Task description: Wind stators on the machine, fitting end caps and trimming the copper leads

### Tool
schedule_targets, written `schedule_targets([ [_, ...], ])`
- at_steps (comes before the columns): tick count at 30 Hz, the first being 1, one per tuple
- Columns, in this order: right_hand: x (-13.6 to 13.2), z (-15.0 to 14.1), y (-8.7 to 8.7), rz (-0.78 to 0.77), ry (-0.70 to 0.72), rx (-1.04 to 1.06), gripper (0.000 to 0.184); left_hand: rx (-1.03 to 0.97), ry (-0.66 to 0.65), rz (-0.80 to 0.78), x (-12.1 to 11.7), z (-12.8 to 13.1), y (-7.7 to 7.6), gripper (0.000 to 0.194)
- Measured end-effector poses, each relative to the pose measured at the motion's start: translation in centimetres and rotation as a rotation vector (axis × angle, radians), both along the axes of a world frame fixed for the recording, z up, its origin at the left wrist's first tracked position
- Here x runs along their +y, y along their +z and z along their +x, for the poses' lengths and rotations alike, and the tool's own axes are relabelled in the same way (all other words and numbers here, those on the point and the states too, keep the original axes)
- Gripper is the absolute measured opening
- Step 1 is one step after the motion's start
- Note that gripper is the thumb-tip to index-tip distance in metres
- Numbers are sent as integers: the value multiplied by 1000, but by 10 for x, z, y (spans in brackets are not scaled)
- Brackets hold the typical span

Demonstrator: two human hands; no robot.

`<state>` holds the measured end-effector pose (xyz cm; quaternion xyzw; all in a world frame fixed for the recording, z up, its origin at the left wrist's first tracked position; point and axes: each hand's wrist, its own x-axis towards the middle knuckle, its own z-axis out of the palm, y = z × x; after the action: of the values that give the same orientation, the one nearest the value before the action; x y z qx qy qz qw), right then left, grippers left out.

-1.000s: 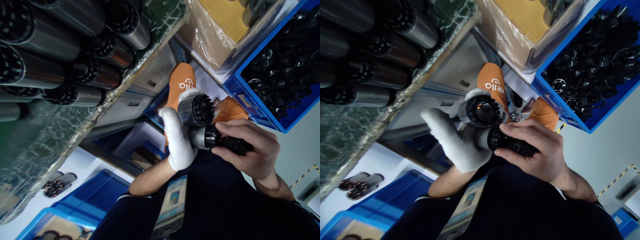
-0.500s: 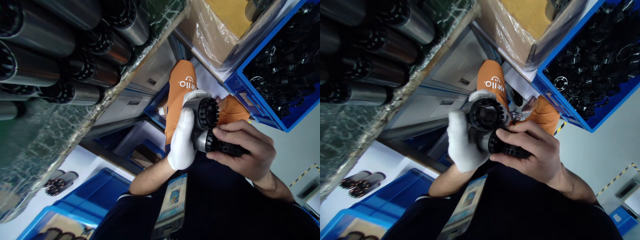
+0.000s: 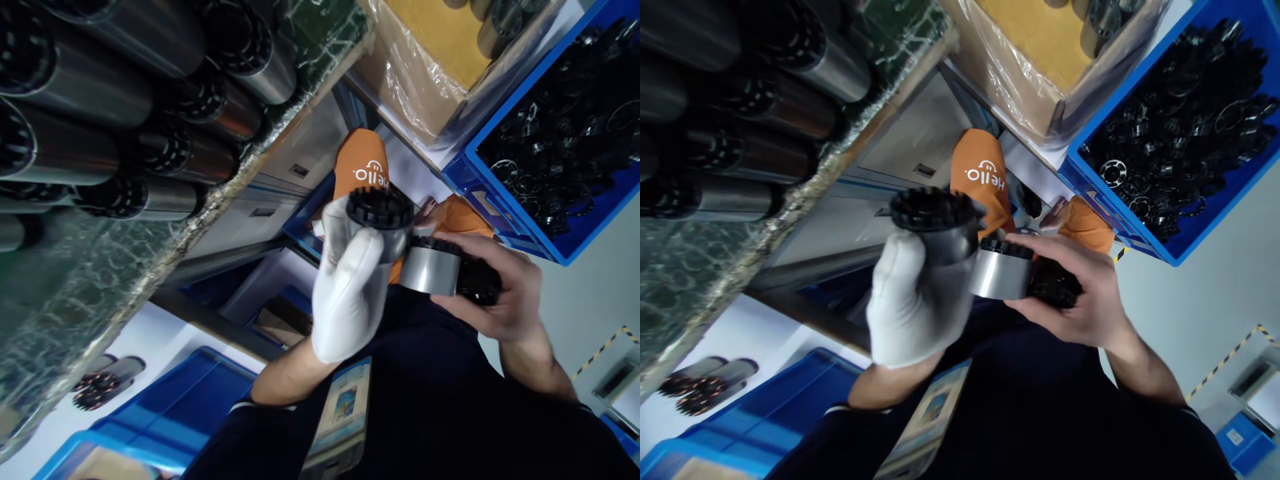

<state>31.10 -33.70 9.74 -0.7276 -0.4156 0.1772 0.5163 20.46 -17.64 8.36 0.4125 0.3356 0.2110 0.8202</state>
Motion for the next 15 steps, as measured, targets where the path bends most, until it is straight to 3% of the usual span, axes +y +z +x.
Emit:
schedule_targets([
  [3, -2, 15, 12, -45, 236, 262, 60, -111, 15, -79, 10, 3, -4, 53],
  [5, 3, 15, 13, -81, 265, 316, 53, -200, 7, -145, 10, 10, -6, 59],
  [8, 16, 6, 7, -47, 56, 174, 37, -189, -12, -257, 1, 20, -14, 65],
  [11, 25, -1, 2, 7, -193, -69, 32, -72, -94, -373, -14, 20, -33, 69],
  [15, 28, 0, -2, 7, -270, -166, 32, -51, -115, -317, -35, 9, -58, 61],
])
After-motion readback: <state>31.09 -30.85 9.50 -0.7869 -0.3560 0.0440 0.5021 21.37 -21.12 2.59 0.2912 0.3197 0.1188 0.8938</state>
